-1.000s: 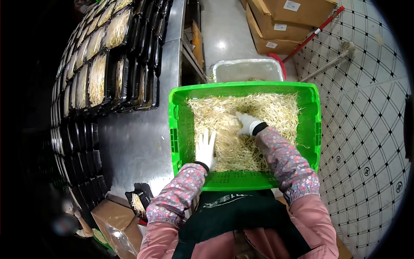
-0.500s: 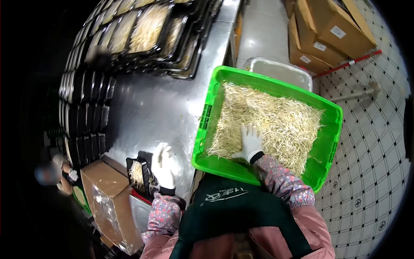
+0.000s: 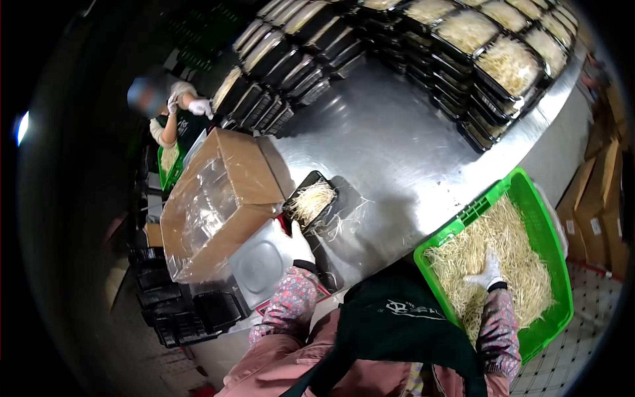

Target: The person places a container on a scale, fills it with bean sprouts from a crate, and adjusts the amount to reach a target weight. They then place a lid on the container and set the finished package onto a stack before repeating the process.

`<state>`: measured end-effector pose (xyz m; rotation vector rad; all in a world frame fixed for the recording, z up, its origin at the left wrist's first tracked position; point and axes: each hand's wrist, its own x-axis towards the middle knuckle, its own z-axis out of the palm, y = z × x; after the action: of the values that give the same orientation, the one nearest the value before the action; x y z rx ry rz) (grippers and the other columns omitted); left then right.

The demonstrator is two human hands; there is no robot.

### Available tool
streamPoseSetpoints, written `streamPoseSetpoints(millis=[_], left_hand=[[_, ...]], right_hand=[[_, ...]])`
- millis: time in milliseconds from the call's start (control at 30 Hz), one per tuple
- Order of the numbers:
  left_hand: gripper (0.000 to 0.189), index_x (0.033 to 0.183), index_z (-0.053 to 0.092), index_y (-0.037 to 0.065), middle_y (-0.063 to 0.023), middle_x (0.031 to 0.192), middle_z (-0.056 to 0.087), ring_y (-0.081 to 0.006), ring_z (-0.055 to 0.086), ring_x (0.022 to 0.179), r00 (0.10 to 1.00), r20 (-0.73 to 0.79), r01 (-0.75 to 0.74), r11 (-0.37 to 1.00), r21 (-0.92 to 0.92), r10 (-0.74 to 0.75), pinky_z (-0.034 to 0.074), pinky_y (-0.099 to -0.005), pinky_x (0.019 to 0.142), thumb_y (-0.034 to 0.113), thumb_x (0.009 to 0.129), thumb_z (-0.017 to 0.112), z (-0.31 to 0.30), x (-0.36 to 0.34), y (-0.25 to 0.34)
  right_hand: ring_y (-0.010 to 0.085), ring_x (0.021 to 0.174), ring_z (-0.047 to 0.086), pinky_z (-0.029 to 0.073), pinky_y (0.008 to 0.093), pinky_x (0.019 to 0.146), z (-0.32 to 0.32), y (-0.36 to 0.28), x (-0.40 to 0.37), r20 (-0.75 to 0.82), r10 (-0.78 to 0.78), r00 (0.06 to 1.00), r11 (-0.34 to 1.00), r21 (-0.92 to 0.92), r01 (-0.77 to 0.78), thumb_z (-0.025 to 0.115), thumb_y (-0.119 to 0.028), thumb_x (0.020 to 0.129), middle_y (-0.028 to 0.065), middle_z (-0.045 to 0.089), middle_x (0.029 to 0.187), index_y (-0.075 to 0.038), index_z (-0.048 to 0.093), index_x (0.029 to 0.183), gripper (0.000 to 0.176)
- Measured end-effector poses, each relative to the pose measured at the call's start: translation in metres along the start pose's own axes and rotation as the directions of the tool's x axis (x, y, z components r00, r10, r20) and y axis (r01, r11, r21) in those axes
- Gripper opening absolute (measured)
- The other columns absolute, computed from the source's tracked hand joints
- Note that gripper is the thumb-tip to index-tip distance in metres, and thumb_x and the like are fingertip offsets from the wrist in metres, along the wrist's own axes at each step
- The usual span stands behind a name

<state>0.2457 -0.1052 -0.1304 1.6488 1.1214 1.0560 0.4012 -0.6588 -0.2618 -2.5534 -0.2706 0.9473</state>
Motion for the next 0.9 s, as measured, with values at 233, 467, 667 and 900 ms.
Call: streamPoseSetpoints(millis=[233, 467, 667, 900], left_hand=[[0.058, 0.138, 0.042, -0.008, -0.0261, 0.14, 0.045, -0.0373, 0.042, 0.131, 0.931, -0.331, 0.211, 0.968, 0.138, -0.156, 0.03, -0.0384, 0.112, 0.019, 0.09, 0.062, 0.041, 0.01, -0.041], [0.016, 0.089, 0.067, -0.003, -0.0124, 0.078, 0.068, -0.0239, 0.061, 0.066, 0.768, -0.315, 0.348, 0.777, -0.525, -0.557, 0.052, -0.0379, 0.07, 0.011, 0.08, 0.068, 0.043, 0.038, -0.118], [0.014, 0.092, 0.057, 0.001, -0.0066, 0.087, 0.06, -0.0176, 0.057, 0.077, 0.866, -0.263, 0.197, 0.774, -0.602, -0.426, 0.049, -0.032, 0.074, 0.008, 0.084, 0.066, 0.026, 0.0, -0.038], [0.042, 0.136, 0.043, -0.004, -0.0162, 0.136, 0.049, -0.0236, 0.047, 0.125, 0.983, 0.094, 0.178, 0.705, -0.687, -0.156, 0.036, -0.0335, 0.107, 0.005, 0.096, 0.049, -0.023, -0.052, 0.045]], right_hand=[[0.0343, 0.143, 0.025, 0.021, 0.043, 0.117, -0.002, -0.054, -0.023, -0.06, 0.134, 0.989, 0.968, -0.206, -0.144, 0.092, -0.049, 0.042, 0.0206, 0.023, 0.155, -0.004, 0.003, 0.153, 0.15], [0.036, 0.109, 0.061, 0.047, 0.0383, 0.099, 0.015, -0.025, -0.039, -0.284, 0.125, 0.951, 0.982, 0.172, -0.078, 0.09, -0.034, 0.053, 0.0228, 0.063, 0.119, 0.003, 0.039, 0.142, 0.109], [0.0244, 0.095, 0.066, 0.052, 0.0331, 0.089, -0.023, -0.017, -0.078, -0.295, 0.011, 0.956, 0.616, 0.755, 0.226, 0.089, -0.019, 0.059, 0.0171, 0.068, 0.107, 0.006, 0.05, 0.127, 0.083], [0.0259, 0.099, 0.068, 0.052, 0.0346, 0.09, -0.113, -0.123, -0.122, -0.413, -0.271, 0.87, 0.905, 0.2, 0.377, 0.086, -0.025, 0.059, 0.0176, 0.068, 0.109, 0.001, 0.053, 0.128, 0.08]])
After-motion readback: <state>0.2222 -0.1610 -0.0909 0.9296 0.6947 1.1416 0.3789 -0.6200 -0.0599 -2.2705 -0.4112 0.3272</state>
